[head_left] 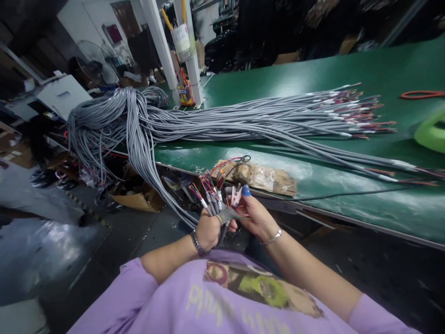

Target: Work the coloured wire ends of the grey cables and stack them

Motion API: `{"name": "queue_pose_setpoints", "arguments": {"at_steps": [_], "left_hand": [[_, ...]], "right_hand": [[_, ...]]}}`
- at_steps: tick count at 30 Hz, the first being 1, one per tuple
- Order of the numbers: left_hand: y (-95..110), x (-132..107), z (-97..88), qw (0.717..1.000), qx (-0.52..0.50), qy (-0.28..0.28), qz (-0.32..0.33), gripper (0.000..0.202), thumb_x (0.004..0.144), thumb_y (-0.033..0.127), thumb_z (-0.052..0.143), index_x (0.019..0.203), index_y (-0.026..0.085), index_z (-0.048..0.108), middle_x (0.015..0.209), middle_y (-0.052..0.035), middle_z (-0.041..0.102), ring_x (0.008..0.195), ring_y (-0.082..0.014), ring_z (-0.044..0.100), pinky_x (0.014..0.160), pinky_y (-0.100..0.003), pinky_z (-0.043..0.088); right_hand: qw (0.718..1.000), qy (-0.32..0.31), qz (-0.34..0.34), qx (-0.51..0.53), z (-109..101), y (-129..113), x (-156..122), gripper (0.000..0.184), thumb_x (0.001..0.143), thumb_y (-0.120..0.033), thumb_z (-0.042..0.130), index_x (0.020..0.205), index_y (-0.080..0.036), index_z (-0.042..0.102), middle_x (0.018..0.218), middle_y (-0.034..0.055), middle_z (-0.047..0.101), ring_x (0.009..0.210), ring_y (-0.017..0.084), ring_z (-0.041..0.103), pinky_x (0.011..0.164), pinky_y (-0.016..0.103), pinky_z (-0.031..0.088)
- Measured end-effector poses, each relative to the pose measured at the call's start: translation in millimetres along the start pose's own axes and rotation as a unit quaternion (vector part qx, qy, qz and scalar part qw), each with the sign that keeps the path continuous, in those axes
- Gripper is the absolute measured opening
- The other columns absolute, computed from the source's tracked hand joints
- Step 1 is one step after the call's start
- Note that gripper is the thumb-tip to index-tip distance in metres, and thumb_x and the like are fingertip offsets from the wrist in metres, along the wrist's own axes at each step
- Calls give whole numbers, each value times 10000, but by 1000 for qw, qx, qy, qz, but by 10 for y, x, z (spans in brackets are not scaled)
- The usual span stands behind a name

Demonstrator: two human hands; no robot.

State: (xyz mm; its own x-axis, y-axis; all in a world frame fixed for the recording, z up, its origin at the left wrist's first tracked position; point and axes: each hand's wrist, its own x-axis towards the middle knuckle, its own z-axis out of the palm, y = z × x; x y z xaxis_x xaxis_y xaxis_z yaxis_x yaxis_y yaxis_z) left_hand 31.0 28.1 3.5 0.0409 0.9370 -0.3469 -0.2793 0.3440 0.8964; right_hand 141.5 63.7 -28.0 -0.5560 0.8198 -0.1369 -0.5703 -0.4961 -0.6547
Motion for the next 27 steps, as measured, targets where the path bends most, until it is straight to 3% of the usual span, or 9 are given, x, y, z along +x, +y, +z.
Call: {"name": "queue_pose_setpoints", "arguments": {"at_steps": [7,13,24,27], "left_hand": [[-80,-5,-22,1000,-9,6,-21,434,448,510,826,525,150,595,402,-3,570,349,-103,498,404,-239,454],[-34,-48,-21,1000,-11,0,-19,427,455,491,828,492,149,574,399,-1,559,351,-93,490,395,-221,421],[-46,-112,-98,999,-24,-20,-22,430,477,499,828,521,144,590,409,-15,570,359,-107,497,421,-251,448],[-46,-77,-87,999,-34,-20,-20,422,475,498,826,538,144,605,420,-16,582,365,-113,508,423,-254,455]], "right_hand": [[998,37,-18,53,-104,75,36,513,809,-640,583,1015,-174,644,568,14,631,370,164,533,343,295,460],[997,27,-33,69,-117,91,9,504,805,-671,560,959,-197,633,656,19,641,468,158,559,418,290,479],[997,54,-47,11,-146,3,-34,347,836,-517,619,979,-204,658,686,10,648,564,157,588,520,285,467],[996,59,-62,-8,-126,37,-32,391,841,-557,590,982,-198,651,646,7,636,514,159,578,486,290,456]]}}
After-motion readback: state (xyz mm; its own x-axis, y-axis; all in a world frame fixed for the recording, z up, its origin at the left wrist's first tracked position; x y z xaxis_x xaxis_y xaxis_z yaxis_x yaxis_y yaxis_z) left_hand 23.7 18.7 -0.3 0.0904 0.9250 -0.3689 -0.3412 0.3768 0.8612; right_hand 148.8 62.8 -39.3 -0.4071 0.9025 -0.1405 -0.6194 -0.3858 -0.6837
